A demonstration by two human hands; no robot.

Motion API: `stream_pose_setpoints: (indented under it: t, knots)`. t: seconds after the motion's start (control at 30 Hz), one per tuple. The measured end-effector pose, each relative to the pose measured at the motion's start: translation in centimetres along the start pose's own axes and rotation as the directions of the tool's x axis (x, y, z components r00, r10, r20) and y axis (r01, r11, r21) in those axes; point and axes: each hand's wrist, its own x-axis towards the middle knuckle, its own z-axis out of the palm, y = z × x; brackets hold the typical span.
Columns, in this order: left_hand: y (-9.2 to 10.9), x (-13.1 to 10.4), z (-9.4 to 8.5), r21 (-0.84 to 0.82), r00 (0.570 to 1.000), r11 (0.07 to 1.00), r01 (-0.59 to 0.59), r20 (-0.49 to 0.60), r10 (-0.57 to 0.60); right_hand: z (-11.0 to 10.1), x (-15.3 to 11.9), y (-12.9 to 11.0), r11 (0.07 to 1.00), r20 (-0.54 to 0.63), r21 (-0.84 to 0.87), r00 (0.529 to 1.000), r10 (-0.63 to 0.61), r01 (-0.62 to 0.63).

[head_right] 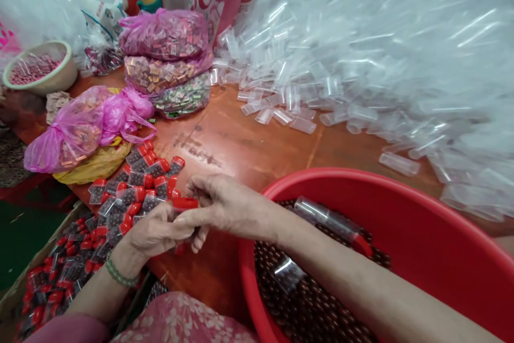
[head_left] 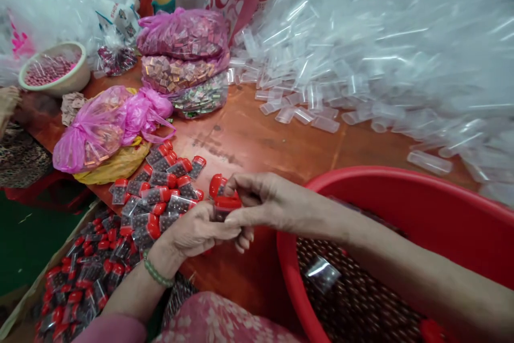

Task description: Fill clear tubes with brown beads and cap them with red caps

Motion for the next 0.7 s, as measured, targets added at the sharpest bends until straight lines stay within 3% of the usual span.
stream_pose_setpoints:
  t: [0.07,0.13,0.2,0.3,0.43,0.63,0.7]
  knots:
    - [-0.4,0.4,0.3,0.007,0.997,0.999,0.050,0.056,-0.051,0.4,-0.5,0.3,0.965,-0.045,-0.261,0.998,-0.043,0.030]
    - [-0.9,0.8,0.8,-0.008,0.989,0.995,0.096,0.115,-0.094,0.4,-1.0,0.8,0.843,-0.075,-0.533,0.989,-0.131,0.072]
    - [-1.2,1.3,1.4,-0.047,0.980,0.989,0.141,0.151,-0.132,0.2,-1.7,1.4,0.741,-0.065,-0.663,0.978,-0.198,0.106]
    - [-1.2,2.1,2.2,-0.082,0.964,0.976,0.201,0.195,-0.182,-0.2,-2.8,2.1,0.753,-0.064,-0.644,0.970,-0.233,0.138]
    - [-0.5,3.2,3.2,-0.074,0.957,0.974,0.215,0.212,-0.196,0.0,-3.8,2.4,0.820,-0.237,-0.566,0.936,-0.262,0.086]
    - [-0.2,4.5,4.6,-0.040,0.960,0.978,0.203,0.205,-0.191,0.3,-4.7,2.8,0.878,-0.453,-0.468,0.824,-0.340,0.105]
    - [-0.6,4.6,4.7,-0.024,0.957,0.981,0.194,0.223,-0.184,-0.2,-5.3,2.8,0.916,-0.586,-0.383,0.735,-0.341,0.120]
